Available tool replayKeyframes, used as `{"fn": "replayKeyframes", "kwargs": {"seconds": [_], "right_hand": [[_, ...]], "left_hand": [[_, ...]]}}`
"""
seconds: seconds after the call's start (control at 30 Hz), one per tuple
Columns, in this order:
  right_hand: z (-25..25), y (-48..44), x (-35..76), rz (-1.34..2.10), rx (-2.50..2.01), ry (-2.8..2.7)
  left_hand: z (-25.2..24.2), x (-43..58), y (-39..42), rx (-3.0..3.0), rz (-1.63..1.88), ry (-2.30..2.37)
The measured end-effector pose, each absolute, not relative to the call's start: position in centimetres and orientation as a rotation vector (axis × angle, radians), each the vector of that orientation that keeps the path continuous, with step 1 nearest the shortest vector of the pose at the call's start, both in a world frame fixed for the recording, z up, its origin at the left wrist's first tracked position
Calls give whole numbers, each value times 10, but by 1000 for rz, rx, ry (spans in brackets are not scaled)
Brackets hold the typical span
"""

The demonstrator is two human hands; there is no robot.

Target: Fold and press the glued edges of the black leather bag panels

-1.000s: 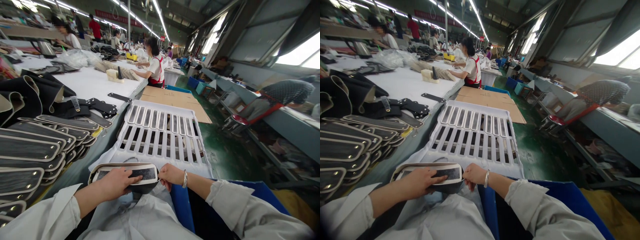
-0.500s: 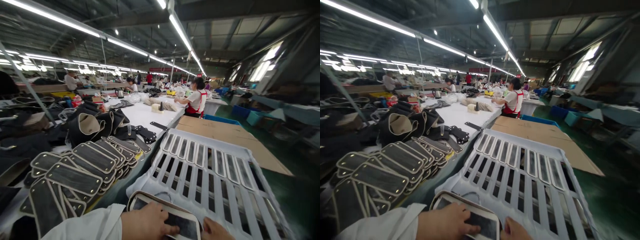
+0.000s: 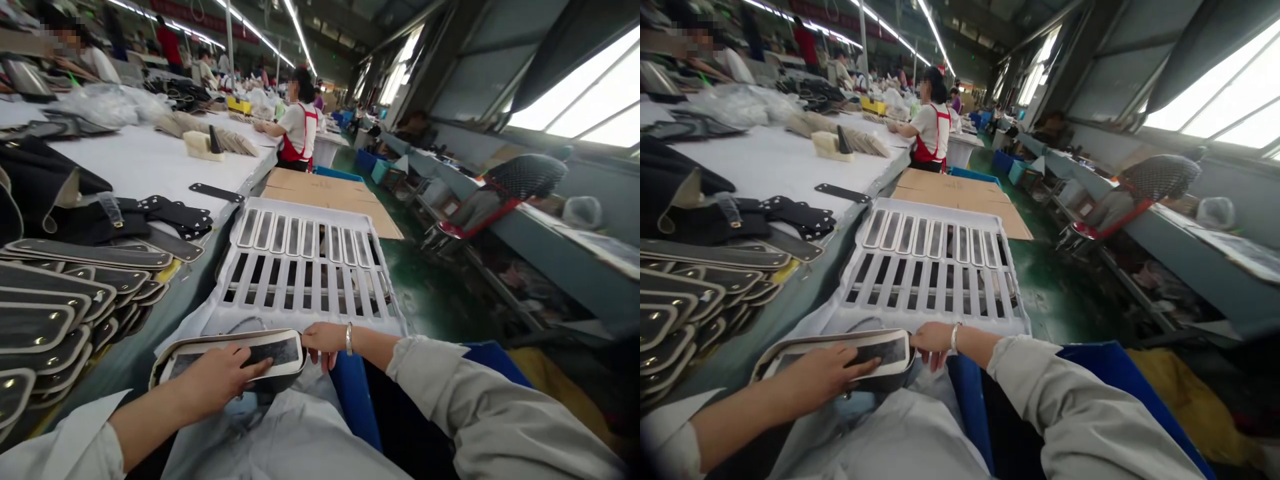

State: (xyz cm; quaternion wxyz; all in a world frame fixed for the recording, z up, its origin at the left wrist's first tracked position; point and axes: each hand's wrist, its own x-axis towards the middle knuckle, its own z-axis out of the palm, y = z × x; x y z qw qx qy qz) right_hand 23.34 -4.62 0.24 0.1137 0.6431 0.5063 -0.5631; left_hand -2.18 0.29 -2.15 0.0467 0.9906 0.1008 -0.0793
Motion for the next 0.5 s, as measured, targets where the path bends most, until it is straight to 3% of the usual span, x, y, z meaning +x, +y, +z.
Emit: {"fn": "replayKeyframes", "kwargs": {"seconds": [0.1, 0.37, 0.5], "right_hand": [[12, -41, 231, -1296, 1684, 1731], [49, -42, 228, -833, 1455, 2111], [57, -41, 230, -1060, 1507, 2016]], "left_hand": [[-19, -20, 1, 3003, -236, 366], [-5, -17, 12, 2865, -328, 392], [-1, -16, 12, 2854, -267, 359]]}}
